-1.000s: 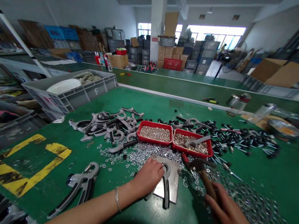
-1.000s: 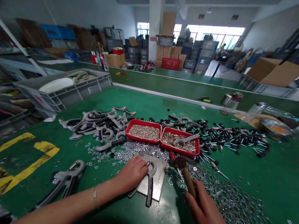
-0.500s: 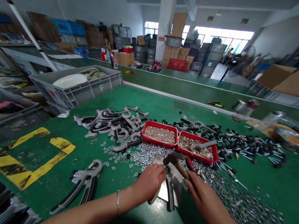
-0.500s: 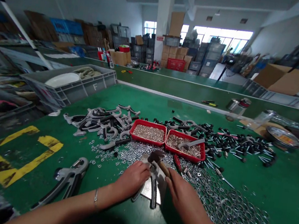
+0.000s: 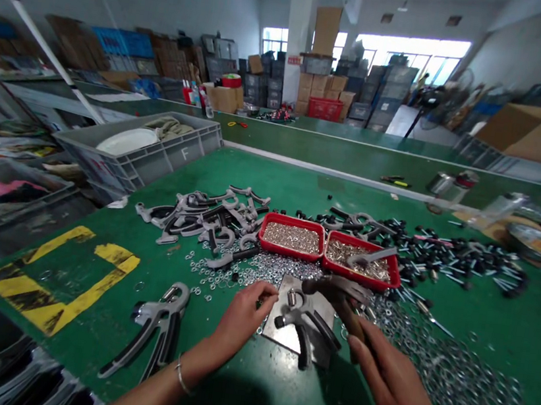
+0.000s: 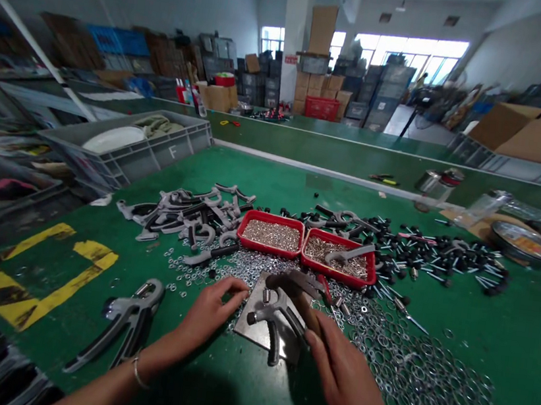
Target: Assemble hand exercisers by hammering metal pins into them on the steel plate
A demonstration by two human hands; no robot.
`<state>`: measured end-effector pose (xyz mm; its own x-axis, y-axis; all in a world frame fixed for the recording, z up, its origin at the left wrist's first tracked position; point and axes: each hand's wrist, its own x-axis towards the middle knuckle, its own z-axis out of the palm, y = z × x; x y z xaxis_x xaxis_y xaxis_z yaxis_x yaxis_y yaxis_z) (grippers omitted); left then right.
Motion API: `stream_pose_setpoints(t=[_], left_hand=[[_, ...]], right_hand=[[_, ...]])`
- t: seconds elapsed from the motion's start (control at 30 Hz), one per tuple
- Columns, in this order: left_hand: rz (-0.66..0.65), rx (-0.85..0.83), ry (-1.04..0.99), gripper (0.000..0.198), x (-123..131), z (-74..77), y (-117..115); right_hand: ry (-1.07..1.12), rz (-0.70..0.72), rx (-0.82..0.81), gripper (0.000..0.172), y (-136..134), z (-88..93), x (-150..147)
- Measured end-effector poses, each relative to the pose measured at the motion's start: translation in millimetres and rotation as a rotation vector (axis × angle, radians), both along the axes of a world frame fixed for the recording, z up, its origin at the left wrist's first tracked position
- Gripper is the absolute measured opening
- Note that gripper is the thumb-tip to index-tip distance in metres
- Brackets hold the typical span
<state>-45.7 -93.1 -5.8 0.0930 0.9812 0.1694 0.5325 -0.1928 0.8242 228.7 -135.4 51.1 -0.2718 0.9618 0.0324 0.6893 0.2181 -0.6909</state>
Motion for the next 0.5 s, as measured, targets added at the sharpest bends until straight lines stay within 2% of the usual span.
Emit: stream_pose_setpoints(t=[0.1,0.23,0.3,0.37,0.43,0.5], left_hand=[[0.027,-0.054,-0.079,0.008,-1,-3.0,1],[0.026,-0.048,-0.070,0.006,1,-2.6,6],[-0.058,-0.032,-0.014,0.006,7,-1.2,2],[-0.163,0.053,0.126,0.007,15,-3.9,-8],[-0.209,0.186,0.290,0.010,23,-13.3,-19],[-0.191,0.313,0.397,0.011,29,-28.4,-28]], right_hand=[[0.000,-0.084,0.012,0.046,-15,-13.8,9],[-0.029,-0.195,-0.163,0.050,-15,-33.0,22],[-0.038,-0.156,-0.188,0.049,-8,-29.5,19],[-0.027,-0.081,-0.136,0.046,2,-19.4,8],[-0.011,-0.026,-0.036,0.044,14,-10.9,-7],[-0.031,0.013,0.058,0.044,28,-10.7,-21]])
